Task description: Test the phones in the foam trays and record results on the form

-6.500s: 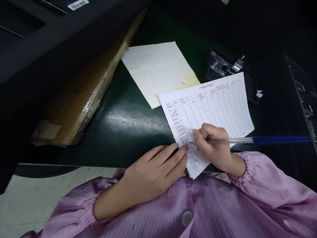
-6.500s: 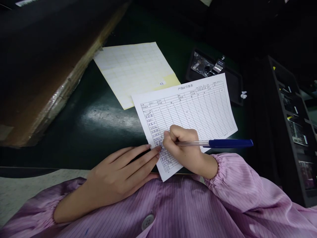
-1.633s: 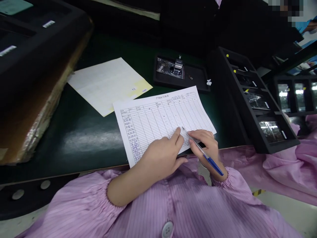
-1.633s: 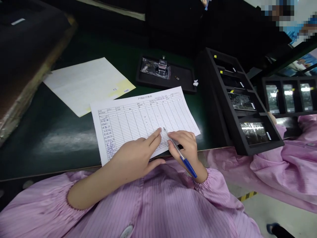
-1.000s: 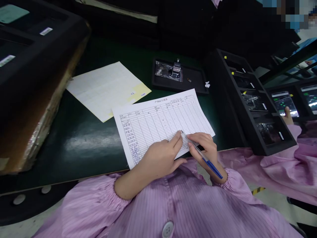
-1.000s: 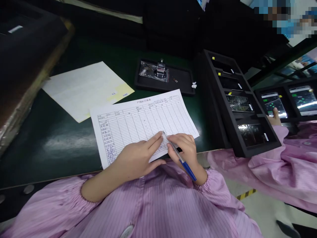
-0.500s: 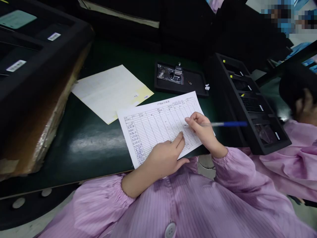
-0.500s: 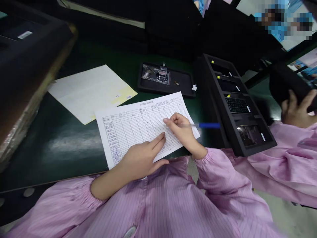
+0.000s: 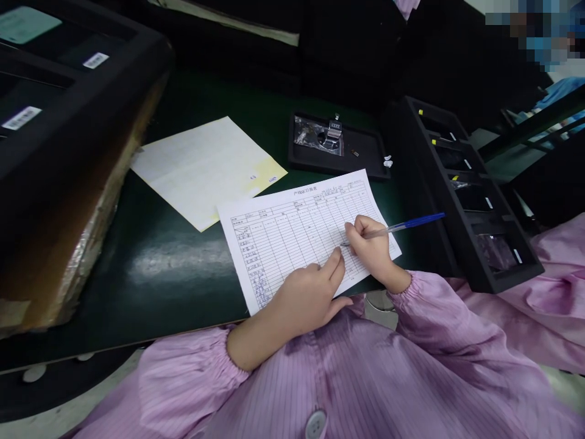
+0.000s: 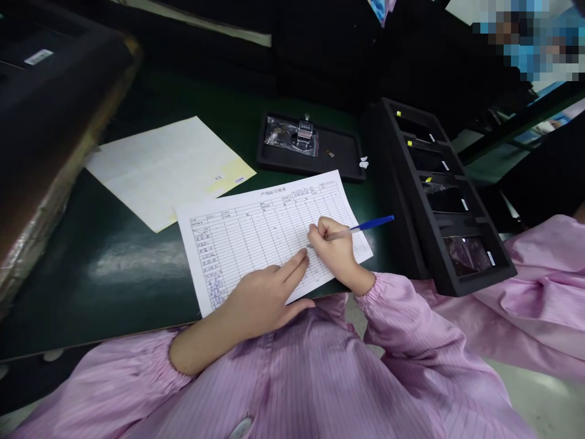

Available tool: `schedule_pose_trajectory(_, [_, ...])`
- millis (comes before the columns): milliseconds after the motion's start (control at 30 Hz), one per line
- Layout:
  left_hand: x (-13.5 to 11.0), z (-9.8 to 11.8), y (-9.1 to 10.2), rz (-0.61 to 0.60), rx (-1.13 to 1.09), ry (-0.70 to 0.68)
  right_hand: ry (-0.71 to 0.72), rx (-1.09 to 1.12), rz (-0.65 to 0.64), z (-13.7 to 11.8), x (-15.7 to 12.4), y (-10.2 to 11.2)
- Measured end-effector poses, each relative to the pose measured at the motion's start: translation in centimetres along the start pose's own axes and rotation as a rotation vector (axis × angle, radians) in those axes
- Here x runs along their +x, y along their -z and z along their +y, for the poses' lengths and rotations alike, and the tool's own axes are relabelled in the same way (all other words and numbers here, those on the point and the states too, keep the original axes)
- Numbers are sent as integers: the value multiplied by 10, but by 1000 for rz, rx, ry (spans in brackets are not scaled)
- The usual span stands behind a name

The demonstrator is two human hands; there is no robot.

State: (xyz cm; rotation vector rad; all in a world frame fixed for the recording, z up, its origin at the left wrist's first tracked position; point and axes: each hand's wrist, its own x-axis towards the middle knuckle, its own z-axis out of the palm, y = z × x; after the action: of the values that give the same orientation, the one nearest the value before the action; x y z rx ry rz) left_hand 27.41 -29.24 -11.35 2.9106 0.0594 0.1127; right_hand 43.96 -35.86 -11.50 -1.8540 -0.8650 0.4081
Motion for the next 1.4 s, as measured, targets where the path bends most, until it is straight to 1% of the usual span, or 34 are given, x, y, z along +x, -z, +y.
schedule_pose_trajectory(100, [-1, -1, -3, 16, -12, -1, 22, -23, -10, -1, 0, -1])
schedule_pose_trajectory(200, [0, -2, -8, 56, -44, 12, 33, -6, 66, -1, 0, 0])
schedule_pose_trajectory(267, [-2, -2, -9, 120, -96, -4, 4, 54, 123, 0, 1, 2])
schedule_pose_trajectory(333, [-9, -3, -5, 254, -215, -4, -44, 133, 140, 1, 2, 5])
schedule_pose_trajectory(367, [-16, -4, -1, 340, -299, 42, -67, 168, 138, 2, 3, 5])
schedule_pose_trajectory(400, [-24, -5, 5, 437, -392, 134, -89, 199, 138, 3, 5, 6])
schedule_pose_trajectory(467, [-46, -11, 20, 593, -607, 422, -124, 246, 140, 5, 7, 6])
schedule_pose_trajectory(500, [-58, -16, 28, 620, -747, 569, -140, 262, 142, 5, 8, 5])
schedule_pose_trajectory(533, [-70, -22, 36, 606, -915, 689, -154, 275, 142, 6, 8, 5])
schedule_pose_trajectory(567, [-82, -28, 43, 566, -1106, 779, -165, 288, 140, 6, 8, 4])
schedule_pose_trajectory(600, [-92, -33, 50, 505, -1299, 835, -172, 300, 138, 6, 9, 4])
schedule_pose_trajectory(667, [-104, -41, 59, 379, -1606, 883, -178, 329, 137, 6, 8, 3])
schedule_pose_trajectory(700, [-107, -42, 61, 345, -1682, 900, -178, 347, 142, 6, 8, 3])
schedule_pose_trajectory(733, [-106, -43, 62, 341, -1691, 927, -177, 364, 147, 7, 8, 3])
schedule_pose_trajectory(767, [-104, -42, 60, 351, -1645, 956, -177, 380, 156, 8, 8, 3])
schedule_pose_trajectory(833, [-95, -39, 53, 357, -1479, 990, -175, 411, 175, 10, 7, 3])
schedule_pose_trajectory(867, [-90, -36, 49, 330, -1408, 964, -174, 424, 185, 11, 7, 2])
schedule_pose_trajectory(933, [-82, -31, 39, 305, -1266, 842, -167, 446, 199, 12, 6, 1])
schedule_pose_trajectory(967, [-79, -28, 34, 319, -1180, 775, -160, 454, 203, 12, 6, 0])
schedule_pose_trajectory(1000, [-78, -25, 30, 358, -1084, 723, -150, 460, 204, 12, 6, 0])
schedule_pose_trajectory(1067, [-77, -21, 24, 443, -929, 668, -122, 470, 202, 12, 7, 3])
schedule_pose_trajectory(1100, [-77, -21, 22, 459, -906, 659, -99, 471, 205, 12, 8, 6])
schedule_pose_trajectory(1200, [-83, -25, 25, 523, -996, 674, 6, 373, 241, 17, 13, 21])
schedule_pose_trajectory(1267, [-91, -32, 33, 594, -1110, 703, 65, 250, 294, 22, 15, 33])
schedule_pose_trajectory(1300, [-95, -35, 38, 624, -1179, 719, 63, 218, 306, 23, 15, 38])
schedule_pose_trajectory(1333, [-99, -39, 43, 643, -1251, 734, 38, 223, 275, 23, 15, 43])
schedule_pose_trajectory(1367, [-103, -44, 49, 654, -1320, 748, -10, 266, 203, 21, 13, 47])
schedule_pose_trajectory(1400, [-106, -49, 54, 661, -1380, 763, -70, 335, 105, 17, 12, 49])
